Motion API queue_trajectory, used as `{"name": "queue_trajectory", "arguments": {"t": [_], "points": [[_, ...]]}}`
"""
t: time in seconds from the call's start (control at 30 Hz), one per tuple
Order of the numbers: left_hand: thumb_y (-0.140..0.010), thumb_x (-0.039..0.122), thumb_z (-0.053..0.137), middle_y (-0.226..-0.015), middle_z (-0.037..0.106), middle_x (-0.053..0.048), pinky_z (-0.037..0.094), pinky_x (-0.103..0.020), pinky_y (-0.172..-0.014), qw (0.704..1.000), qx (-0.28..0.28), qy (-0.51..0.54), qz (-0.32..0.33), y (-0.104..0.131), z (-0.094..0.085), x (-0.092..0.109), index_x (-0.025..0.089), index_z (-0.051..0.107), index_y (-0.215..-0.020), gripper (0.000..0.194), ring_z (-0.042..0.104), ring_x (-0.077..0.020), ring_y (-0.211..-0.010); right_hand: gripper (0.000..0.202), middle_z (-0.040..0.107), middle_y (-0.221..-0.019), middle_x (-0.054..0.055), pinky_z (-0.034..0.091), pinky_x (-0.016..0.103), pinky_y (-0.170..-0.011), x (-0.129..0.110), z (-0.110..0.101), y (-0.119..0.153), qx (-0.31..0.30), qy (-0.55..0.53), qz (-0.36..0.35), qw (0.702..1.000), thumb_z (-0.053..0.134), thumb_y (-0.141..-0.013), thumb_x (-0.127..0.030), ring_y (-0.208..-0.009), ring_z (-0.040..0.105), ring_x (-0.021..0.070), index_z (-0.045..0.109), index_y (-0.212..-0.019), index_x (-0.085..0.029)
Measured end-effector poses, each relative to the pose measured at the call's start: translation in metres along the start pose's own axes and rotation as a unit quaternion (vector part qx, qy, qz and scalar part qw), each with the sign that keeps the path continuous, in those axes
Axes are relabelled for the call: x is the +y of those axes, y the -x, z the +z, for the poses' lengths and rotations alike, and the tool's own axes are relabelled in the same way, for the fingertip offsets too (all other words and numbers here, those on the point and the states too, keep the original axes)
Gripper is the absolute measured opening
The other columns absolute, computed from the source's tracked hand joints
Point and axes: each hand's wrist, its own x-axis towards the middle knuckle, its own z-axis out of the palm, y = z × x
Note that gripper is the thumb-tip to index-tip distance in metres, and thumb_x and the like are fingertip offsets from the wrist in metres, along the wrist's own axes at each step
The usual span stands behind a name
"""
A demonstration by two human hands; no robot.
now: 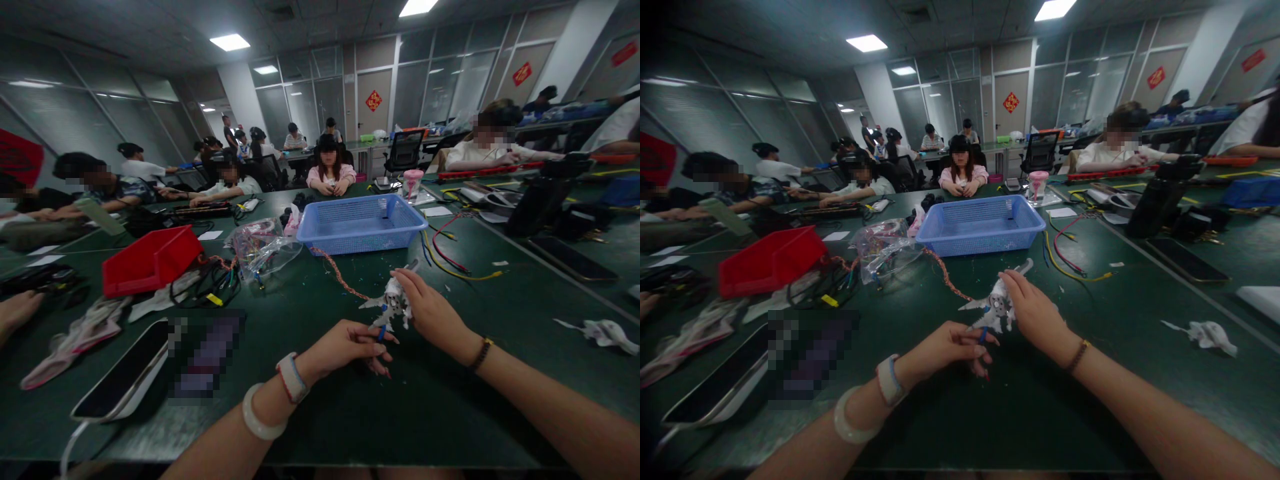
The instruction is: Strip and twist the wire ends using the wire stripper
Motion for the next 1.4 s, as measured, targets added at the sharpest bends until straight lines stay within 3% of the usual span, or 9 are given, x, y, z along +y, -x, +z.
{"name": "queue_trajectory", "arguments": {"t": [0.17, 0.37, 0.8, 1.1, 1.4], "points": [[-0.073, 0.029, 0.076, -0.084, 0.072, -0.009, 0.053, -0.027, -0.069, 1.0, 0.0, -0.017, 0.004, 0.0, 0.001, 0.0, 0.011, 0.068, -0.11, 0.041, 0.07, -0.0152, -0.067, 0.04, 0.062, -0.114, 0.018, 0.047, 0.037, -0.082, -0.001, -0.002, 0.0, 0.005, 0.093, -0.028, 0.995, 0.041, -0.08, -0.003, -0.099, 0.059, 0.0248, 0.051, -0.118, -0.01], [-0.073, 0.03, 0.075, -0.086, 0.072, -0.009, 0.053, -0.027, -0.069, 1.0, -0.003, -0.029, -0.01, 0.001, 0.003, 0.001, 0.012, 0.068, -0.112, 0.043, 0.07, -0.0157, -0.068, 0.022, 0.064, -0.094, 0.012, 0.037, 0.035, -0.074, -0.003, -0.018, -0.003, 0.005, 0.153, -0.041, 0.987, 0.046, -0.086, -0.012, -0.08, 0.052, 0.0226, 0.06, -0.103, -0.012], [-0.074, 0.029, 0.075, -0.086, 0.073, -0.008, 0.054, -0.027, -0.071, 0.999, -0.026, -0.031, -0.012, 0.002, 0.003, 0.0, 0.014, 0.069, -0.111, 0.041, 0.07, -0.0146, -0.069, 0.015, 0.059, -0.077, 0.008, 0.03, 0.034, -0.069, -0.003, -0.021, -0.003, 0.0, 0.129, -0.039, 0.991, 0.047, -0.082, -0.008, -0.071, 0.045, 0.0213, 0.061, -0.083, -0.015], [-0.074, 0.03, 0.075, -0.086, 0.072, -0.009, 0.053, -0.027, -0.071, 0.999, -0.025, -0.02, -0.009, 0.002, 0.0, 0.002, 0.012, 0.067, -0.113, 0.044, 0.07, -0.0148, -0.069, 0.027, 0.067, -0.094, 0.008, 0.036, 0.034, -0.072, 0.01, -0.019, -0.006, -0.008, 0.107, -0.035, 0.994, 0.054, -0.078, -0.01, -0.08, 0.052, 0.0227, 0.063, -0.103, -0.016], [-0.076, 0.03, 0.074, -0.083, 0.071, -0.007, 0.052, -0.024, -0.067, 1.0, -0.032, 0.001, 0.0, 0.001, -0.003, 0.002, 0.012, 0.068, -0.11, 0.039, 0.07, -0.0137, -0.066, 0.046, 0.067, -0.117, 0.003, 0.044, 0.026, -0.06, 0.016, -0.015, 0.0, -0.047, 0.034, 0.015, 0.998, 0.047, -0.077, -0.002, -0.07, 0.066, 0.0141, 0.059, -0.117, -0.02]]}}
